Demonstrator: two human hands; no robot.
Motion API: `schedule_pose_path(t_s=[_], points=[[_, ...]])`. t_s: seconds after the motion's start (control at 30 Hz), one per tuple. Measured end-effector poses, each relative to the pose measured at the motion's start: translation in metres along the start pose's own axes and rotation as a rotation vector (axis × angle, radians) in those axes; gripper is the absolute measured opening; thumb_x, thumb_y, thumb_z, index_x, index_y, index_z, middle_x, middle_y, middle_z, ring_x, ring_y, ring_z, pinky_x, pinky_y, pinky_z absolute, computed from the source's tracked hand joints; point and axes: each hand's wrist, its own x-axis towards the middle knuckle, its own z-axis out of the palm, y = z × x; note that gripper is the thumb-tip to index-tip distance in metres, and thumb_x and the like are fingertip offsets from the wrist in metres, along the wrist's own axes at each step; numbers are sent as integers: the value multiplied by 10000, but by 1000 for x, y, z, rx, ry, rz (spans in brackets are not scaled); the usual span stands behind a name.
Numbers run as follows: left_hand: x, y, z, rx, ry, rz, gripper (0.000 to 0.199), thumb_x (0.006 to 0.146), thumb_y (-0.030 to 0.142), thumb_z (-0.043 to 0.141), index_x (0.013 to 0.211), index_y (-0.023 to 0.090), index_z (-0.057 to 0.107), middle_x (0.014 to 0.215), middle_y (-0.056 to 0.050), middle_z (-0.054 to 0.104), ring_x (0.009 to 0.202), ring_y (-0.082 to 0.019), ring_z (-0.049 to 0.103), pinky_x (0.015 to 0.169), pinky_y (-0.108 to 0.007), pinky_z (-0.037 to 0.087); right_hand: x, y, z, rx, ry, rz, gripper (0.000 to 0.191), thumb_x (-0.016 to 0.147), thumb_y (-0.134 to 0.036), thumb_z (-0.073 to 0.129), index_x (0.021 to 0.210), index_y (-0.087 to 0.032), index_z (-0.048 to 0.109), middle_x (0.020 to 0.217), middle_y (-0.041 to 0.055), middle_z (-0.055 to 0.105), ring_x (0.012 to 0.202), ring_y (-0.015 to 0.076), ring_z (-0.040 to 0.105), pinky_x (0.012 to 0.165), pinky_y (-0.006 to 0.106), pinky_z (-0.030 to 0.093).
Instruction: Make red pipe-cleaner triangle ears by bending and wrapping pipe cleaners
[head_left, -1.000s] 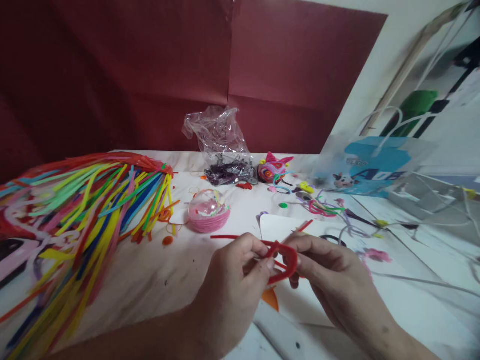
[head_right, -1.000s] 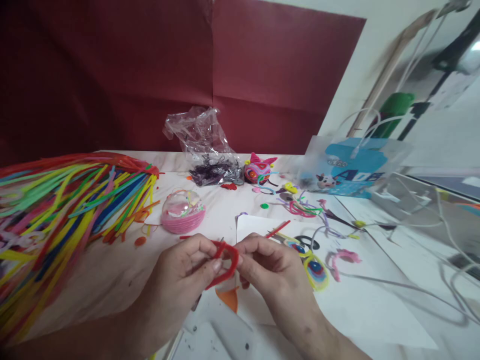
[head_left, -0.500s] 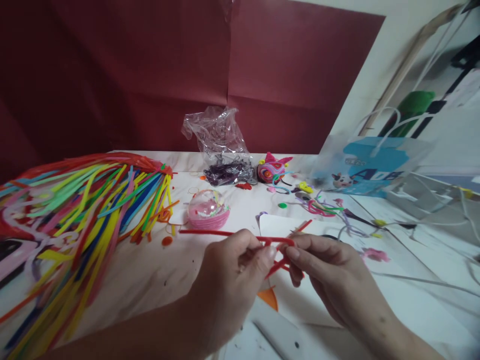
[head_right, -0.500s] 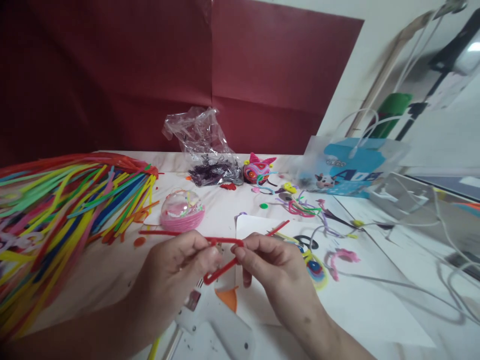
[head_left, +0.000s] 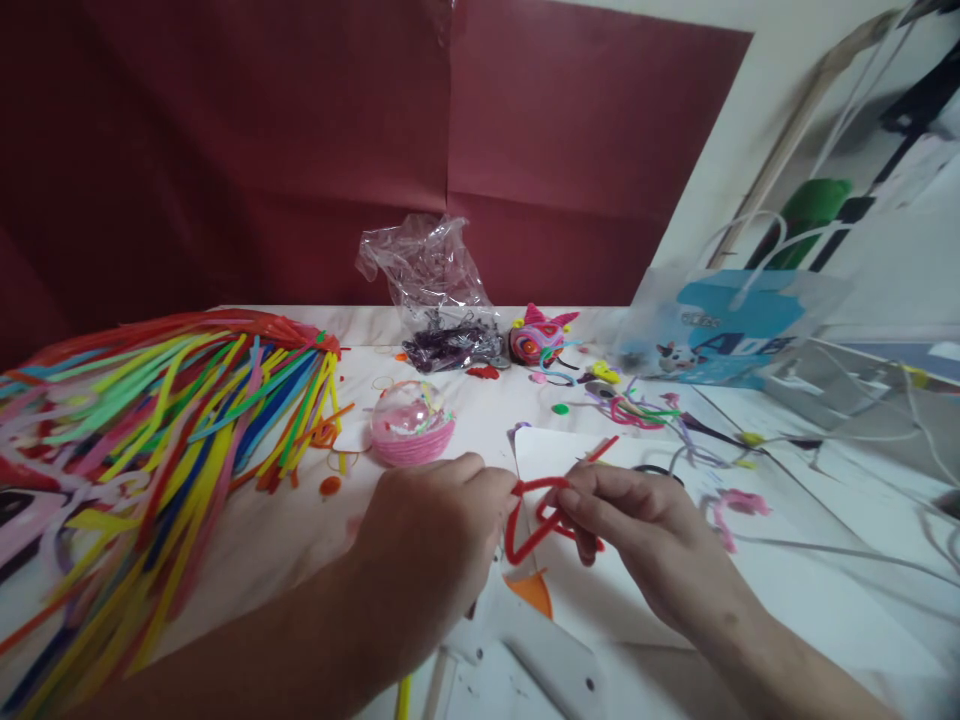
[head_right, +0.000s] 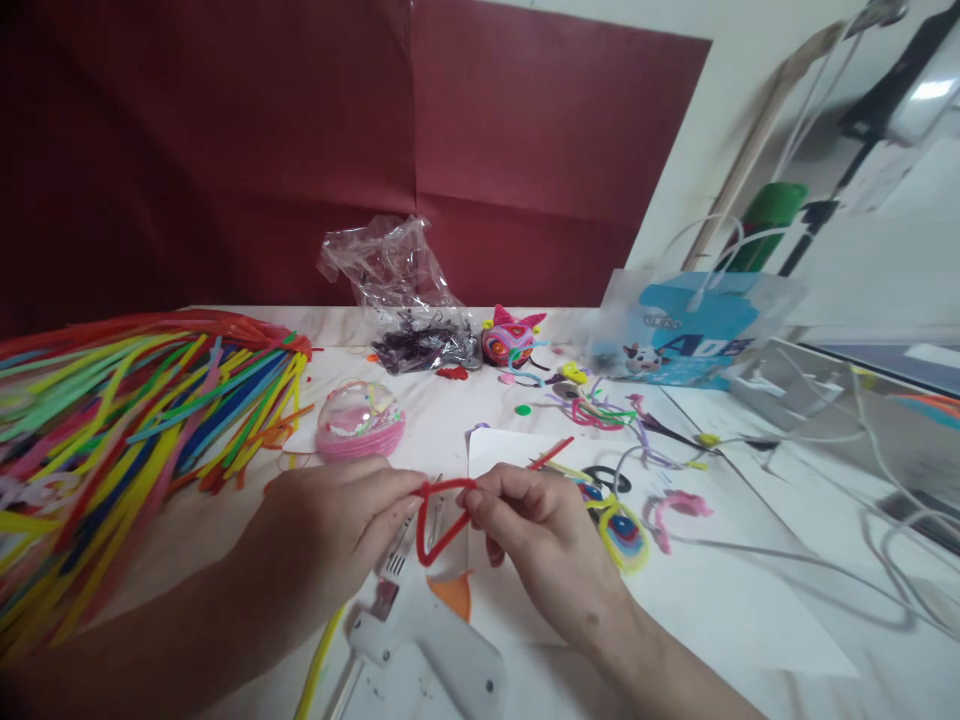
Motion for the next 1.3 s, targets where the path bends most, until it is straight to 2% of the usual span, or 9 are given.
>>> schedule_pose_path(t_s=[0.2, 0.47, 0.63, 0.8, 0.93, 1.03, 1.1, 1.2, 1.3], points=[[1, 8, 1, -175, -133, -195, 165, 780, 163, 490, 676, 180, 617, 535, 24, 609, 461, -100, 528, 440, -201, 320, 0, 1, 1, -7, 99, -38, 248, 694, -391, 679, 677, -154, 607, 550, -7, 546, 457, 100, 455, 419, 212, 386], [3, 12, -1, -393, -200, -315, 172, 768, 204, 486, 622, 185, 574, 510, 31, 532, 508, -110, 506, 444, -199, 312, 0, 1, 0, -28, 57, -82, 220, 708, -339, 684, 626, -143, 625, 526, -16, 532, 464, 86, 427, 421, 195, 366], [0, 11, 6, -732, -223, -479, 175, 766, 257, 509, 618, 177, 558, 515, 49, 514, 460, -83, 456, 427, -192, 303, -1, 4, 1, 178, -53, 2, 188, 716, -308, 703, 660, -142, 638, 540, 2, 599, 432, 85, 491, 424, 197, 395], [4, 11, 10, -1087, -260, -625, 84, 716, 201, 555, 647, 152, 553, 556, 35, 571, 464, -66, 482, 437, -173, 342, -2, 4, 2, 217, -78, 14, 167, 720, -293, 706, 761, -136, 670, 560, 15, 623, 433, 93, 518, 435, 206, 421], [9, 12, 10, -1198, -230, -761, 69, 696, 196, 562, 663, 148, 524, 538, 25, 598, 381, -54, 474, 388, -166, 343, -5, -1, 7, -14, 51, -197, 129, 721, -261, 698, 823, -185, 675, 757, 33, 659, 625, 141, 595, 560, 236, 495], [9, 13, 12, -1261, -215, -776, 107, 696, 231, 571, 651, 150, 517, 459, 38, 567, 352, -51, 457, 368, -154, 324, -9, -4, 10, -162, 58, -301, 254, 714, -221, 700, 962, -218, 648, 939, 44, 669, 796, 182, 623, 691, 272, 516], [8, 13, 15, -1283, -212, -768, 126, 689, 235, 580, 623, 150, 515, 402, 55, 521, 343, -46, 435, 373, -149, 327, -10, -4, 11, -185, 6, -302, 282, 728, -216, 687, 1005, -222, 635, 913, 35, 684, 785, 180, 632, 692, 267, 521], [7, 12, 15, -1261, -219, -758, 150, 687, 236, 595, 599, 146, 515, 423, 48, 525, 358, -43, 437, 377, -147, 325, -11, -3, 10, -264, -87, -314, 118, 797, -222, 611, 893, -202, 676, 712, 12, 670, 632, 148, 609, 581, 227, 505], [8, 13, 13, -1191, -243, -755, 166, 701, 246, 587, 590, 151, 508, 456, 43, 537, 350, -39, 418, 360, -152, 302, -11, 0, 8, -382, -79, -369, 170, 825, -214, 562, 951, -177, 671, 608, -1, 615, 508, 124, 545, 473, 212, 465]])
